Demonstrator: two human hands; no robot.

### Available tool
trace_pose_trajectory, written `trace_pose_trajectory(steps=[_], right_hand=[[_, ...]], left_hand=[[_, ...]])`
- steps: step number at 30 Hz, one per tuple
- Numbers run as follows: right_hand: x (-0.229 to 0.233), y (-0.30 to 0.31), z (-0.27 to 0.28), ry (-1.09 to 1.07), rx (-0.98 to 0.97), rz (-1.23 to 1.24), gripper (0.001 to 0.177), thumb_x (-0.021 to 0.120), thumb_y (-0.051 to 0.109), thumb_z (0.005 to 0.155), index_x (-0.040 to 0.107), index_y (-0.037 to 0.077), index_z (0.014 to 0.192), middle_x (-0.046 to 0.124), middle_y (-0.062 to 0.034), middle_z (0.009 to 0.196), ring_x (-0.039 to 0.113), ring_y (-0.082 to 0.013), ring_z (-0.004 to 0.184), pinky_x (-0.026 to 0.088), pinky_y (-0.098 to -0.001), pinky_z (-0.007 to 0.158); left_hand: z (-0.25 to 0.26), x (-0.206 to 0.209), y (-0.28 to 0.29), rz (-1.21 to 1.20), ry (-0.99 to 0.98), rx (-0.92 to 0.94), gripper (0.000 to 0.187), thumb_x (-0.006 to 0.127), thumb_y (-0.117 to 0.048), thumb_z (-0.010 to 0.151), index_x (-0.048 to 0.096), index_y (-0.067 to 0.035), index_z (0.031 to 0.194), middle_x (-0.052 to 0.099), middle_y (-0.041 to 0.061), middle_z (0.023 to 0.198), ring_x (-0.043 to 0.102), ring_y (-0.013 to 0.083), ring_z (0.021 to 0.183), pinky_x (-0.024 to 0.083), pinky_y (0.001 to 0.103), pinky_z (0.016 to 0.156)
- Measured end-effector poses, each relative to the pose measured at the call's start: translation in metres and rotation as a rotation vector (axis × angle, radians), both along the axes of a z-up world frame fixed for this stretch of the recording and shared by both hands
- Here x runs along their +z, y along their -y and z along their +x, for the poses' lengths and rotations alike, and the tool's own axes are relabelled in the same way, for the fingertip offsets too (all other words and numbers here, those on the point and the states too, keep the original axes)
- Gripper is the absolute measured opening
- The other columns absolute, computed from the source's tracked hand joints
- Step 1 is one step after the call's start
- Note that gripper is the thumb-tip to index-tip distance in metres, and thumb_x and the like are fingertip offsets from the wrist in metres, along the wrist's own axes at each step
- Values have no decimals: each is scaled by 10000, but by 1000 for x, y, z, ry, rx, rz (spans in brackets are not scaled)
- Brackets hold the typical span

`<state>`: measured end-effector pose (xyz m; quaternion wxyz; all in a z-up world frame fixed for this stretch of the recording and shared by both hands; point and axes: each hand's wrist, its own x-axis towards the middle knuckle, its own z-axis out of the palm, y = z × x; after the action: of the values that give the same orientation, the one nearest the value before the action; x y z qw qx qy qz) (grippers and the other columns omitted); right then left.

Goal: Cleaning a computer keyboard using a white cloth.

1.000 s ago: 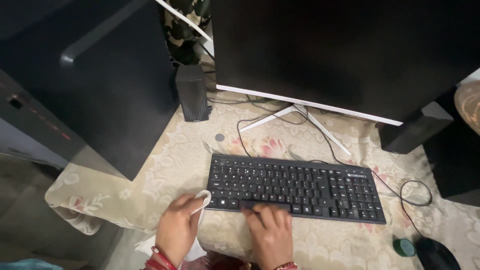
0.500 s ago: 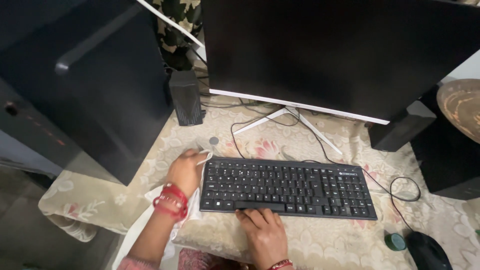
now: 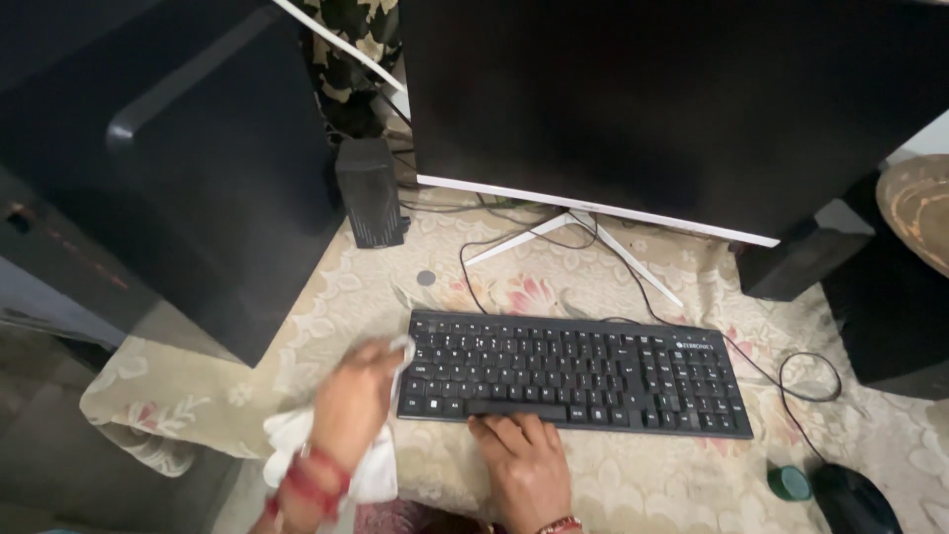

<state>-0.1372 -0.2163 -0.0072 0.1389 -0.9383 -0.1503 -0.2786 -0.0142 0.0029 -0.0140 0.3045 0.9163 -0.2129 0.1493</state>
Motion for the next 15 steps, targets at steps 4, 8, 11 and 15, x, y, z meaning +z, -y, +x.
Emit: trace_pose_trajectory(steps=[4, 8, 11, 15], right_hand=[[0, 0, 0, -8, -17, -13, 410, 627, 127, 743, 752, 116, 1133, 707, 2, 1080, 622, -238, 993, 473, -395, 833], [-1, 5, -3, -25, -9, 27, 391, 645, 124, 760, 759, 126, 1134, 711, -5, 1073, 628, -245, 1001, 470, -396, 843], [0, 2, -4, -58, 41, 278, 326, 707, 140, 821, 772, 127, 1140, 724, -23, 1065, 653, -233, 1007, 500, -371, 874], [28, -15, 4, -433, 300, 1157, 310, 657, 117, 931, 676, 90, 1239, 736, -33, 1113, 671, -151, 1045, 520, -312, 932]], left_hand=[[68, -5, 10, 4, -28, 24, 257, 638, -46, 837, 788, -140, 1023, 737, 121, 1108, 696, 368, 942, 554, 435, 826], [57, 27, 5, -179, 93, 15, 166, 694, -155, 911, 758, -64, 1034, 752, 144, 1036, 708, 351, 921, 561, 400, 807], [18, 44, 1, -708, -303, -94, 226, 661, -205, 994, 742, -11, 1077, 744, 88, 890, 688, 225, 763, 543, 336, 717], [-32, 59, 7, -1172, -966, -108, 301, 584, -233, 987, 758, -3, 1073, 779, 43, 875, 663, 153, 734, 529, 302, 663]])
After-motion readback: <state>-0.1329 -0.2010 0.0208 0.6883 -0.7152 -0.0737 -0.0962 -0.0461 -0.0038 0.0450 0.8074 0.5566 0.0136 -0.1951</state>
